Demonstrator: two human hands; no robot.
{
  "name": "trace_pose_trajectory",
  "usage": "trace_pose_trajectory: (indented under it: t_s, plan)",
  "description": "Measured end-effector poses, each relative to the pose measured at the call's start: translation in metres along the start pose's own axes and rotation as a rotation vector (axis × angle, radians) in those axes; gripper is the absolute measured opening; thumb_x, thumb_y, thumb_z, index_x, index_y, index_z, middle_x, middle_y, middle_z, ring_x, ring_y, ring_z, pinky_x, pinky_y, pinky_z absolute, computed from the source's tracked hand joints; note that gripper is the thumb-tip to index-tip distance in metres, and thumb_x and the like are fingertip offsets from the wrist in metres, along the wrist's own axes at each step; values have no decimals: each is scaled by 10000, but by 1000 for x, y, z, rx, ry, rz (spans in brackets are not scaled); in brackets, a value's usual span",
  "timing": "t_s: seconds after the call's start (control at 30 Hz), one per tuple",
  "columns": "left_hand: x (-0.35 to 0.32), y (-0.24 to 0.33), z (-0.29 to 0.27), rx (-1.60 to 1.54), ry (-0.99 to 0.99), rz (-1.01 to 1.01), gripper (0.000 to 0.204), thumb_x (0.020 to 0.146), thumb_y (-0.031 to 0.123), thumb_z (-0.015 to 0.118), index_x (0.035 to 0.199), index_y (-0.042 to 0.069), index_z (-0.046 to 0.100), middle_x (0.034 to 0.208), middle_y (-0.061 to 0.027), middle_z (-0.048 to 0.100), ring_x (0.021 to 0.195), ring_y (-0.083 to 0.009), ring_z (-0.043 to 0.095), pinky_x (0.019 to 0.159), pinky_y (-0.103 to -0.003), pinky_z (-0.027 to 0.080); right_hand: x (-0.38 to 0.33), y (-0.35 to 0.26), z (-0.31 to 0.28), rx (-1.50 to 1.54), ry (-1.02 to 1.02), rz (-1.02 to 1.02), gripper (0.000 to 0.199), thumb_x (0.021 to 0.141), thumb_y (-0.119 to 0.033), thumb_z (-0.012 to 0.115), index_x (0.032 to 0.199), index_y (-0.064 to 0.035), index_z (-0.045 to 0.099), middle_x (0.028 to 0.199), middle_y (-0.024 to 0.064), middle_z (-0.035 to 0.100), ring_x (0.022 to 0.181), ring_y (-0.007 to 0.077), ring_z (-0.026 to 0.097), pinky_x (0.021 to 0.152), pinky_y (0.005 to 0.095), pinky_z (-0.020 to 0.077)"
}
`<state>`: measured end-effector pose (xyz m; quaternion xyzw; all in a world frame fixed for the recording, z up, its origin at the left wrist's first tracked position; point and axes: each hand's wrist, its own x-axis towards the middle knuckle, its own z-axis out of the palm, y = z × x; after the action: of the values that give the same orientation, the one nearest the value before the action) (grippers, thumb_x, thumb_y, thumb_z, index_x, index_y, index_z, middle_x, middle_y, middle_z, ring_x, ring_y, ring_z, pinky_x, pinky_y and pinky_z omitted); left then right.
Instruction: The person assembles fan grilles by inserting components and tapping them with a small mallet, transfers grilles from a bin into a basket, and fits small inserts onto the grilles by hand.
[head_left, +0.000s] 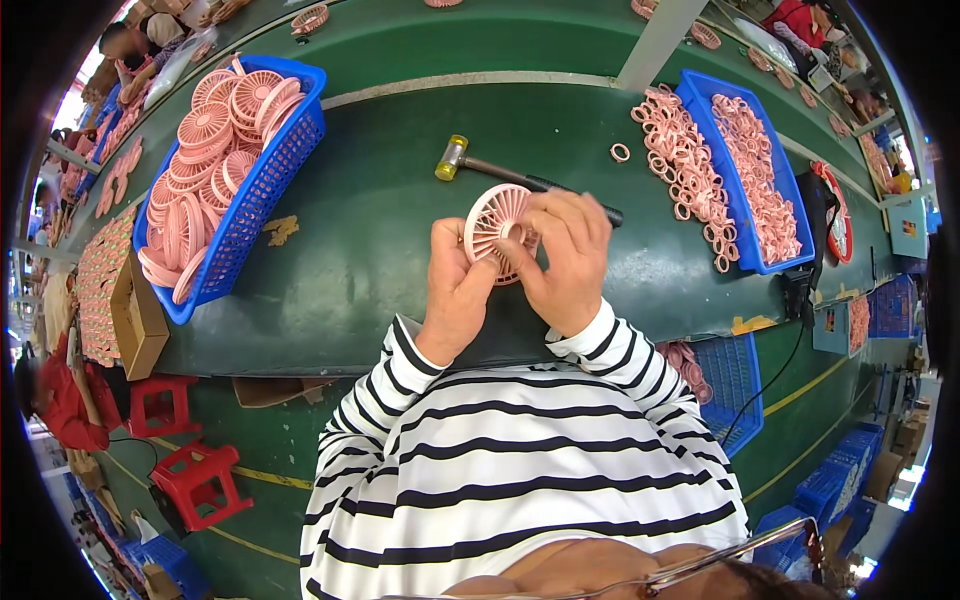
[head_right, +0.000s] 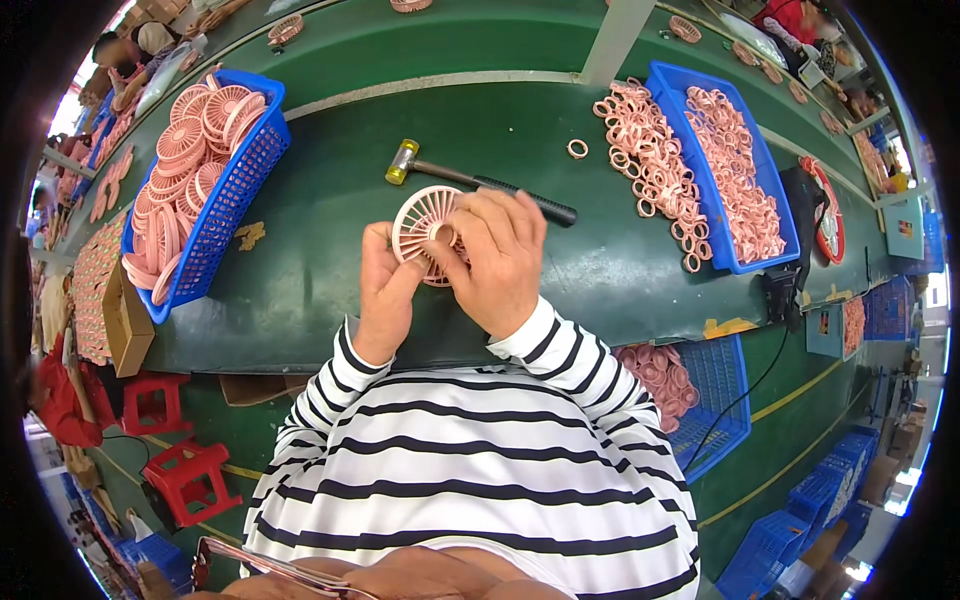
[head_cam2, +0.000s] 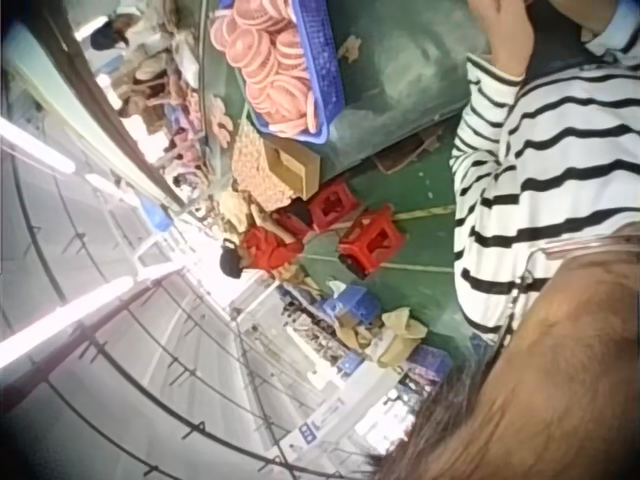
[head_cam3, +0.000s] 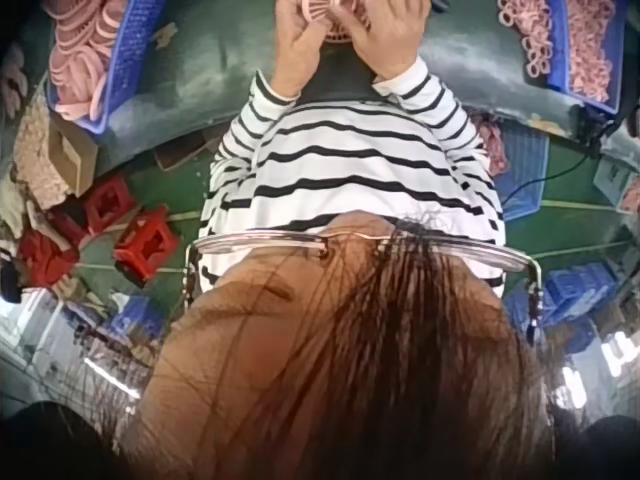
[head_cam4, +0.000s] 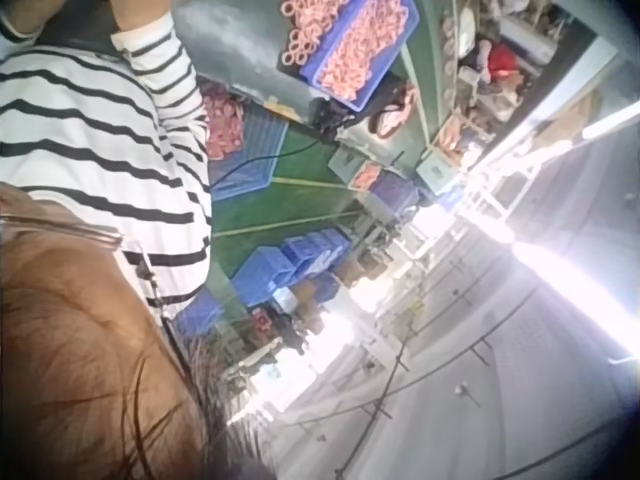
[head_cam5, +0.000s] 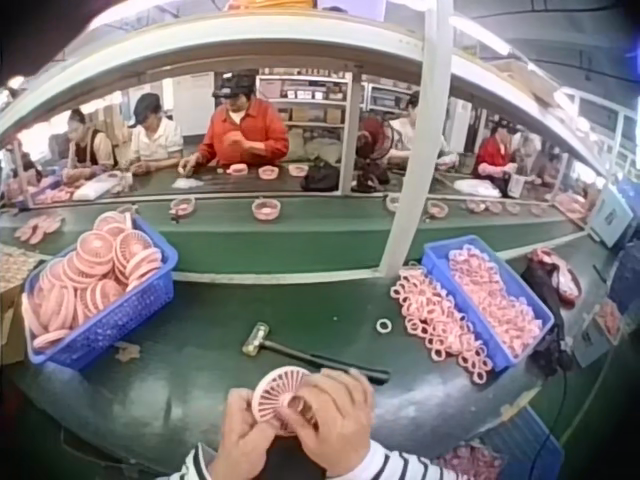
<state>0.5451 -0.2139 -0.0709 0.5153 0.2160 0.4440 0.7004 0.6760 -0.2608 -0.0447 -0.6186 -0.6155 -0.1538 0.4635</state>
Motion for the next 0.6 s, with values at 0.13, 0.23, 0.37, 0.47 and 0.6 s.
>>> trace_pose_trajectory:
  t_s: [0.13, 0.23, 0.37, 0.47, 0.6]
  plan:
    - [-1, 21, -2, -275, -161, -205, 514, 846, 9, 505, 1331, -32, 339, 1261, -124, 499, 1172, -165, 505, 989, -321, 431, 6, 11, -24, 33, -247, -212, 210, 772, -254, 722, 963, -167, 721, 1178, -55, 654, 1319, 270, 423, 1120, 564, 118]
    - [-8, 24, -1, -284, -178, -280, 461, 905, 94, 551, 1319, -29, 387, 1245, -123, 520, 1145, -162, 527, 968, -311, 444, 14, 21, -32, 173, -456, -266, 211, 811, -244, 695, 1004, -164, 718, 1217, -40, 637, 1353, 302, 375, 1108, 596, 104]
    - [-8, 16, -7, -95, -155, -192, 505, 922, 233, 630, 1306, -18, 420, 1138, -88, 578, 1034, -144, 576, 920, -282, 469, 19, 39, -26, 816, -770, -10, 276, 925, -219, 577, 1160, -101, 661, 1350, 75, 540, 1368, 338, 342, 1123, 511, 179]
    - [-5, 16, -17, 608, -20, 237, 386, 907, 118, 612, 1257, -5, 503, 1135, -135, 641, 948, -207, 664, 815, -318, 522, 30, 52, -27, 1024, -751, 316, 346, 945, -137, 535, 1272, -27, 560, 1376, 169, 491, 1316, 274, 420, 1078, 374, 328]
    - [5, 21, -44, 1281, 64, 563, 386, 872, 48, 535, 1258, 67, 535, 1189, -110, 633, 1015, -311, 640, 926, -501, 452, 43, 132, 0, -238, -183, 258, 317, 888, -297, 610, 1026, -13, 635, 933, 192, 636, 867, 367, 604, 750, 419, 489]
